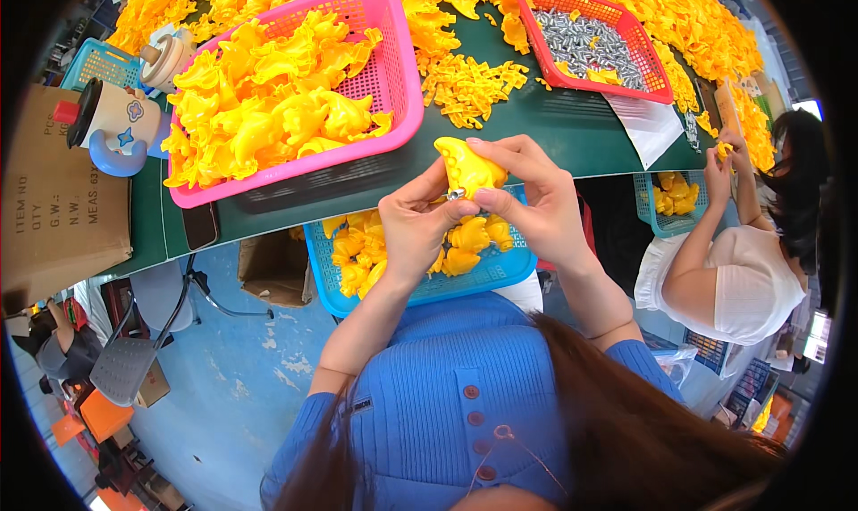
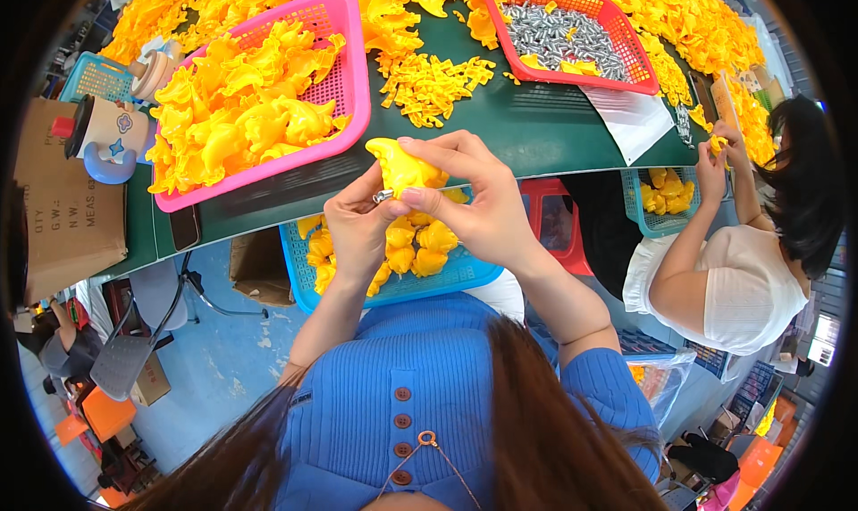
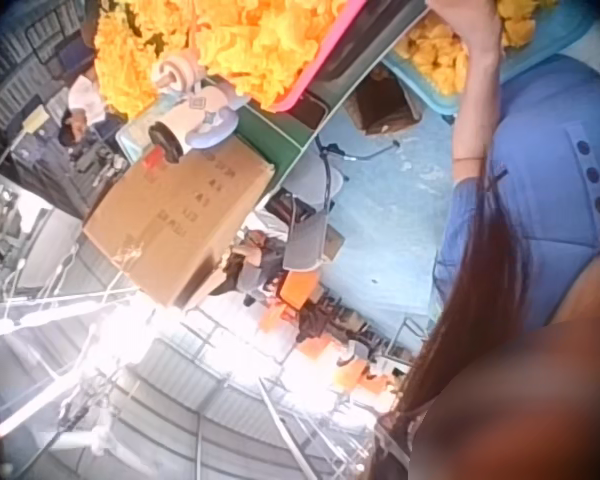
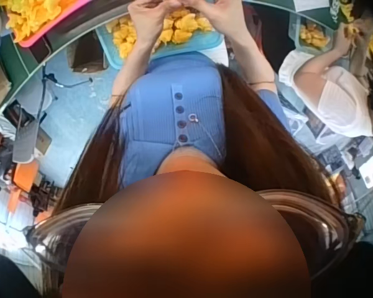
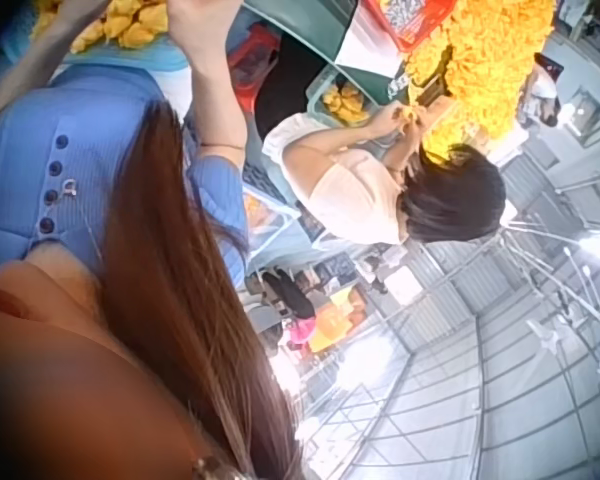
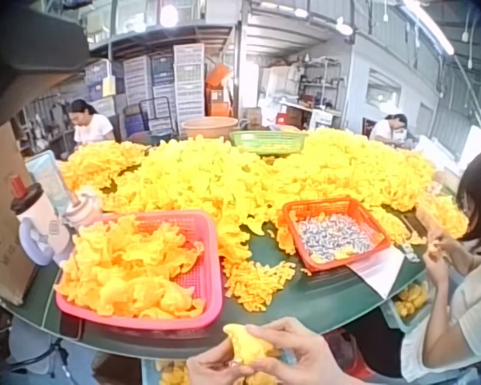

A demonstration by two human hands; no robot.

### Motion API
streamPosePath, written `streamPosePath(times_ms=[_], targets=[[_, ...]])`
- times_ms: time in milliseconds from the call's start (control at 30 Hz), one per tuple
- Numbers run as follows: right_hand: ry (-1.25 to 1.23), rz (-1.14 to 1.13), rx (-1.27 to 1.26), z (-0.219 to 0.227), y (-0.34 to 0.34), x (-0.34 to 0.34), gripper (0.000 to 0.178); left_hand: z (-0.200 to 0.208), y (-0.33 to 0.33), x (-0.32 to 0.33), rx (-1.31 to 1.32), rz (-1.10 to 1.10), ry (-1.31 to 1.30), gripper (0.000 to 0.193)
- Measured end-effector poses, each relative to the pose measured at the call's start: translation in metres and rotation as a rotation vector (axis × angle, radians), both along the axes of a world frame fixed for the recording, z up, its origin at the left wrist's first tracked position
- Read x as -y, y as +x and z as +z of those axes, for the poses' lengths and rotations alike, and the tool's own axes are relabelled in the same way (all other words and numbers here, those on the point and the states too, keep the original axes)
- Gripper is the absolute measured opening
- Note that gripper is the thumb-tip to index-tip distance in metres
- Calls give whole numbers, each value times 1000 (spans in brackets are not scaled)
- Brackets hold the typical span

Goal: Assembling small plastic components into yellow toy ducks on a factory production line.

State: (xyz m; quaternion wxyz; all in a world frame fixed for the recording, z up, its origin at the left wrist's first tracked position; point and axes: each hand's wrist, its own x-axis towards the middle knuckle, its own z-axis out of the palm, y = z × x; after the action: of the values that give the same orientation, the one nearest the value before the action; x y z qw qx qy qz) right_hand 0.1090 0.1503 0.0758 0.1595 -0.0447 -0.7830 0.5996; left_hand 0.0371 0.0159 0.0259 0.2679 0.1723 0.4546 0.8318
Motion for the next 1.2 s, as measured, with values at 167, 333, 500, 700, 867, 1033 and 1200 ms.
streamPosePath(times_ms=[167,333,500,700,867,1033,1200], targets=[[-45,2,-5,1,-1,-1,44,4,-2,0,3,-15,-11,58],[-5,-50,-43,5,-2,0,40,6,-3,2,11,-38,-7,58],[39,20,39,12,-1,-7,44,5,-3,1,21,-53,12,58],[0,12,26,6,-1,-3,43,5,-2,1,37,-45,11,59],[-26,-17,-29,-1,-1,3,42,5,-1,1,22,-29,-1,60],[-35,-29,-50,-6,-3,3,40,4,-1,0,30,-19,-34,58],[-115,14,-5,-4,-2,-3,43,3,-8,1,-21,-92,34,56]])
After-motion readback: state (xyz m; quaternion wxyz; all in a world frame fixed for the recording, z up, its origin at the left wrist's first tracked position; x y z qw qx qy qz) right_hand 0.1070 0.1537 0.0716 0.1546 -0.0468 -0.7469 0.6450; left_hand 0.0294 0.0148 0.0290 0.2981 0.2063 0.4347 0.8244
